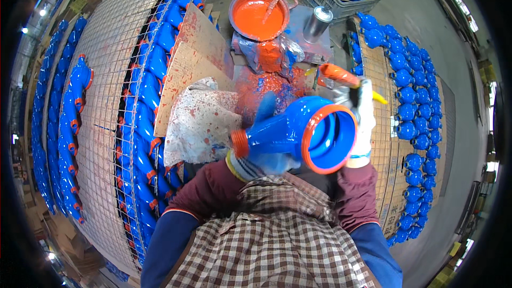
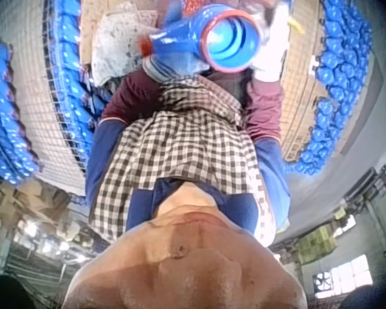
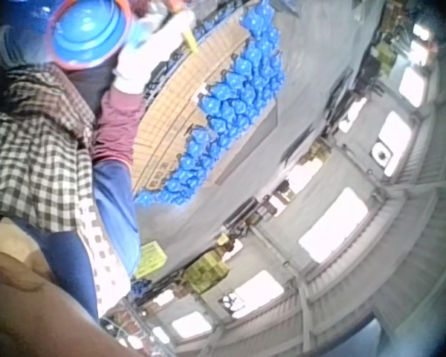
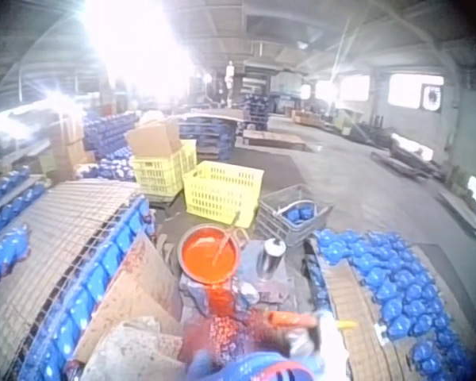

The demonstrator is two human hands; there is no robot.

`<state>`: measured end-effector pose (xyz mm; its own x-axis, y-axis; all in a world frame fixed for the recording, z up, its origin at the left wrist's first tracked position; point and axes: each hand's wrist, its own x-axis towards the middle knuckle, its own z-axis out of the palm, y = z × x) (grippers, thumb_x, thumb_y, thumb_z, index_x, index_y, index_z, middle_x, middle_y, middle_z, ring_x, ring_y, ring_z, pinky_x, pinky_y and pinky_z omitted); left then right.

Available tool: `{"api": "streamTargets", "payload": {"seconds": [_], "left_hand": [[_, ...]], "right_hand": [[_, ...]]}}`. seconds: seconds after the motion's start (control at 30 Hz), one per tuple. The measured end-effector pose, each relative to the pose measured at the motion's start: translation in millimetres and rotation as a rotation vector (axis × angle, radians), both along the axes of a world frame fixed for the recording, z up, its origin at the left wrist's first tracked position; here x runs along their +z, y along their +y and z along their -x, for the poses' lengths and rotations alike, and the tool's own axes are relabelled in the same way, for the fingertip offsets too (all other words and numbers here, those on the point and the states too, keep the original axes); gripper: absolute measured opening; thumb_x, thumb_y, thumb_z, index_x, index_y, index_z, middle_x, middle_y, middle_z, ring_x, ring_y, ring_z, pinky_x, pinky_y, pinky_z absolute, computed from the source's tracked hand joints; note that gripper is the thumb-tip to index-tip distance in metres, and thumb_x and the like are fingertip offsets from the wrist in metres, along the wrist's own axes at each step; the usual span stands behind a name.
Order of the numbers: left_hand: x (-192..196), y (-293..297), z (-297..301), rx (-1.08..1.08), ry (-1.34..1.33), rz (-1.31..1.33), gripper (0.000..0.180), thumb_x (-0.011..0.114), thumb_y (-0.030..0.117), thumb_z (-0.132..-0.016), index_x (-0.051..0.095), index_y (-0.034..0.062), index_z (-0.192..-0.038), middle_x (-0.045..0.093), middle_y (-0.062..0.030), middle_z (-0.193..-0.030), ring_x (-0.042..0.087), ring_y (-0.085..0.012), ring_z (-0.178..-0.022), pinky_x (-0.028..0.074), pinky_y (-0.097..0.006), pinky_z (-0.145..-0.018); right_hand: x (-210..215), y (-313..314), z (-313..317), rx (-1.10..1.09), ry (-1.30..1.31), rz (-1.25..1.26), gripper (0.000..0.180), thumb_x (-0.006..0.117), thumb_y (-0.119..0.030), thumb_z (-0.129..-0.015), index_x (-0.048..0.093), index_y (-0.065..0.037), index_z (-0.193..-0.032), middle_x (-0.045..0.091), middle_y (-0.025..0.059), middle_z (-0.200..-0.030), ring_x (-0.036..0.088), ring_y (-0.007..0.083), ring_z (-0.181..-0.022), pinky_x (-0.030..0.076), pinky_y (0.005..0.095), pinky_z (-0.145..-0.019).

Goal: Applying orange paint to a blue metal component using a brush and a spray can.

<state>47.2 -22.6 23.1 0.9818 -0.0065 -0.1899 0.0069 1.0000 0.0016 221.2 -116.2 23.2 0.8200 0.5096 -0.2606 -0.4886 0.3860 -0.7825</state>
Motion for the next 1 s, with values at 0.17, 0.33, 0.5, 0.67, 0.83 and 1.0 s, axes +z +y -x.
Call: {"api": "streamTargets", "payload": {"seconds": [0.17,0.33,0.5,0.67,0.83,1.0], "left_hand": [[-6.1,17.9,-7.0,0.047,-0.053,-0.681,0.080,0.075,0.037,-0.075,0.037,0.0082,-0.140,0.046,-0.0124,-0.138,0.049,-0.0274,-0.123,0.041,-0.041,-0.104],[8.2,11.9,-4.5,0.173,0.051,-2.188,0.059,0.075,0.020,-0.065,0.050,0.0102,-0.117,0.055,-0.0090,-0.108,0.058,-0.0272,-0.097,0.050,-0.041,-0.080],[20.0,12.7,-6.8,0.163,0.028,-2.712,0.052,0.076,0.021,-0.062,0.055,0.0106,-0.109,0.058,-0.0088,-0.102,0.058,-0.0292,-0.087,0.050,-0.042,-0.071],[14.2,15.7,-6.1,0.181,0.099,-2.632,0.057,0.076,0.022,-0.060,0.055,0.0106,-0.111,0.057,-0.0083,-0.106,0.057,-0.0296,-0.093,0.050,-0.042,-0.077],[-0.1,21.8,1.0,0.276,0.224,-2.397,0.071,0.081,0.024,-0.052,0.053,0.0105,-0.116,0.056,-0.0105,-0.111,0.056,-0.0321,-0.103,0.049,-0.042,-0.086],[-20.1,23.4,13.2,0.304,0.000,-1.433,0.096,0.089,0.018,-0.052,0.039,0.0101,-0.134,0.046,-0.0069,-0.129,0.049,-0.0203,-0.118,0.043,-0.037,-0.097]], "right_hand": [[42.4,-4.3,-29.5,-0.107,-0.787,0.329,0.021,0.065,-0.019,-0.089,0.063,-0.003,-0.102,0.061,0.0013,-0.086,0.056,0.0091,-0.072,0.047,0.0244,-0.067],[54.3,11.9,-28.9,0.262,-1.283,0.803,0.035,0.071,-0.037,-0.083,0.067,-0.004,-0.094,0.067,0.0130,-0.085,0.065,0.0252,-0.072,0.050,0.0342,-0.065],[46.8,11.3,-25.2,0.070,-2.253,0.684,0.021,0.069,-0.026,-0.084,0.068,-0.012,-0.099,0.060,0.0099,-0.075,0.058,0.0265,-0.063,0.045,0.0366,-0.055],[62.4,-0.3,-11.6,0.182,-2.150,0.806,0.013,0.070,-0.023,-0.083,0.068,-0.013,-0.092,0.061,0.0081,-0.075,0.057,0.0239,-0.062,0.044,0.0349,-0.053],[74.8,-23.0,6.1,0.278,-1.326,0.546,0.014,0.079,-0.009,-0.074,0.067,-0.007,-0.081,0.064,0.0061,-0.075,0.062,0.0203,-0.067,0.048,0.0307,-0.060],[43.3,-37.1,5.1,0.070,-1.323,0.153,0.015,0.069,-0.006,-0.079,0.060,-0.006,-0.091,0.061,0.0102,-0.087,0.060,0.0230,-0.079,0.049,0.0351,-0.070]]}}
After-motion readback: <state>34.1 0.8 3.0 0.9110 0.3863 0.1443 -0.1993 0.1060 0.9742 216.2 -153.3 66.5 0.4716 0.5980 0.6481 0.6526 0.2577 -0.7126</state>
